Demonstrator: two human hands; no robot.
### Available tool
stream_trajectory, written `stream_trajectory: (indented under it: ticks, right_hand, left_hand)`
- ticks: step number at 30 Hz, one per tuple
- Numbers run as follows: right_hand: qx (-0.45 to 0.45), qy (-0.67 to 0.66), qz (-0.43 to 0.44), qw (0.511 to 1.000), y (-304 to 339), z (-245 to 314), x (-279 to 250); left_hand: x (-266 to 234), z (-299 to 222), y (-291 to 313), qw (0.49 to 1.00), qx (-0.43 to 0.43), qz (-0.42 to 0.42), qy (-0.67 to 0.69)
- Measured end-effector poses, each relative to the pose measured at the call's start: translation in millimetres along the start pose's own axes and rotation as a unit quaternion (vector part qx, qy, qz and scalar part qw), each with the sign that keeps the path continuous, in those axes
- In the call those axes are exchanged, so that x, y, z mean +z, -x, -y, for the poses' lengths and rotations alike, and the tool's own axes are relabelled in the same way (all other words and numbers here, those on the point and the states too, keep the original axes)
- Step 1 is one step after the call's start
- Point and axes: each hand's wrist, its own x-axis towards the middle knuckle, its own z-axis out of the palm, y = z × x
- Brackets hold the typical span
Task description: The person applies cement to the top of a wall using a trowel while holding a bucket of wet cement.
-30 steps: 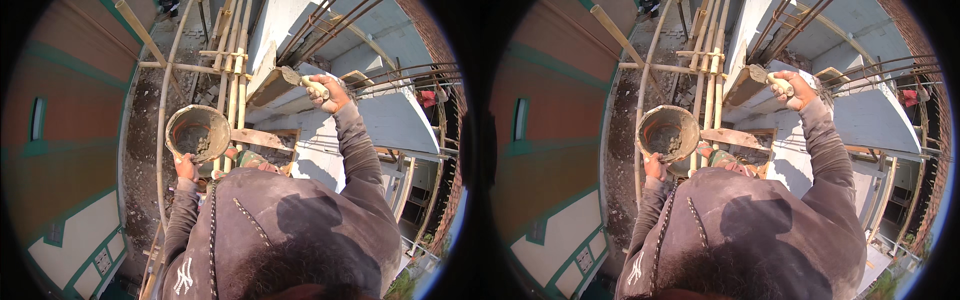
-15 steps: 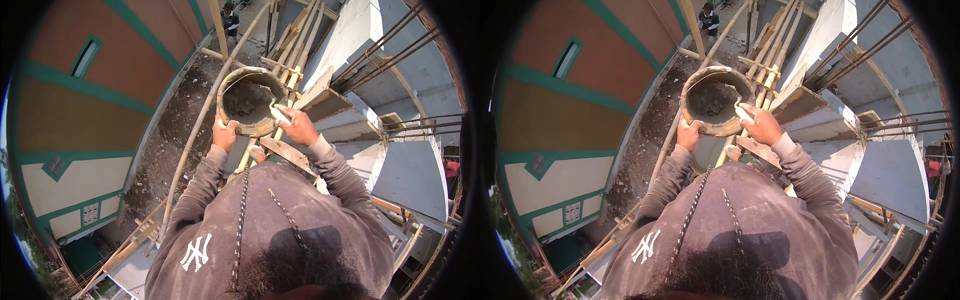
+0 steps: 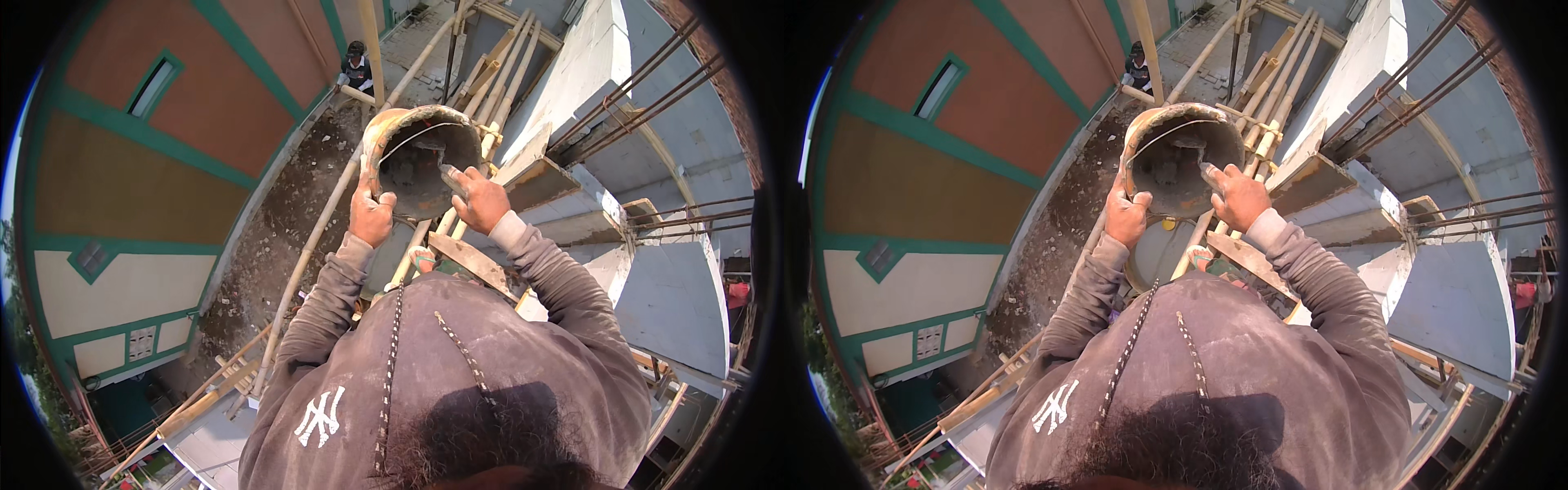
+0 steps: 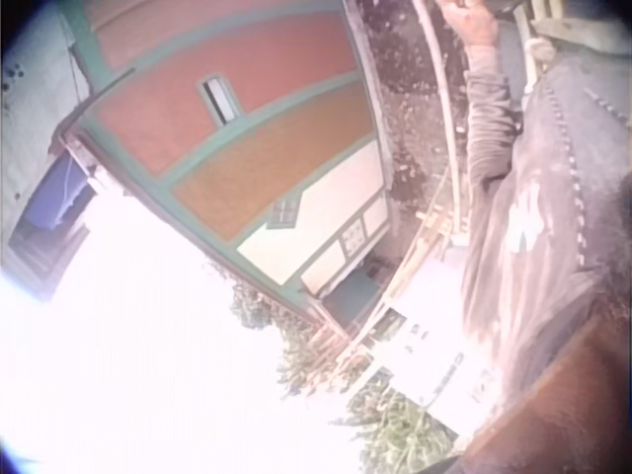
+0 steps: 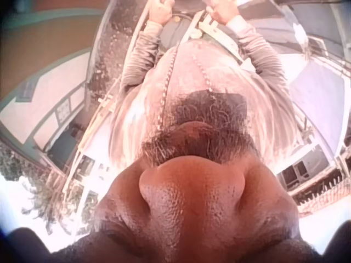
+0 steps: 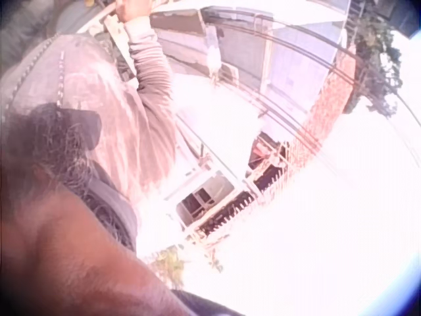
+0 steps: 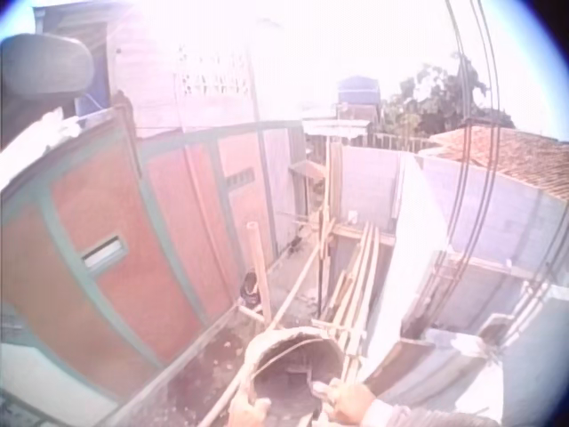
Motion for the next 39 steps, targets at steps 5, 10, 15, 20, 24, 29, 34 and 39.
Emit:
stream_trajectory:
  ticks: [5, 10, 15, 20, 24, 29, 34, 39]
  right_hand:
    - [-0.001, -0.07, -0.01, 0.998, 16.5, 7.8, -1.4]
    - [0.013, -0.034, 0.063, 0.997, 24.8, -6.6, 16.5]
    - [0.107, -0.059, -0.019, 0.992, 3.8, -0.4, -20.2]
    - [0.189, -0.357, 0.213, 0.889, -10.2, -52.1, -33.2]
    - [0.187, -0.546, 0.224, 0.785, 11.1, -66.9, -1.0]
    - [0.23, -0.719, 0.185, 0.629, 38.5, -40.6, 44.3]
    - [0.201, -0.857, 0.153, 0.449, 55.2, -14.2, 48.6]
    - [0.237, -0.876, 0.095, 0.41, 87.8, -21.9, 29.3]
  left_hand:
    - [-11.3, 6.1, 6.6, 0.999, -0.038, -0.02, 0.008]
    - [8.5, 14.7, 3.6, 0.999, 0.032, -0.035, -0.004]
    - [5.9, 1.8, 11.2, 0.999, 0.036, -0.016, -0.005]
    - [15.9, -44.3, 2.2, 0.998, 0.045, 0.05, 0.016]
    - [12.2, -42.5, -3.1, 0.992, 0.062, 0.111, 0.003]
    - [12.5, -5.5, 2.2, 0.991, 0.0, 0.13, -0.013]
    - [31.9, 36.0, 6.7, 0.985, -0.135, 0.107, 0.014]
    - [61.2, 52.1, -7.2, 0.933, -0.279, 0.05, 0.224]
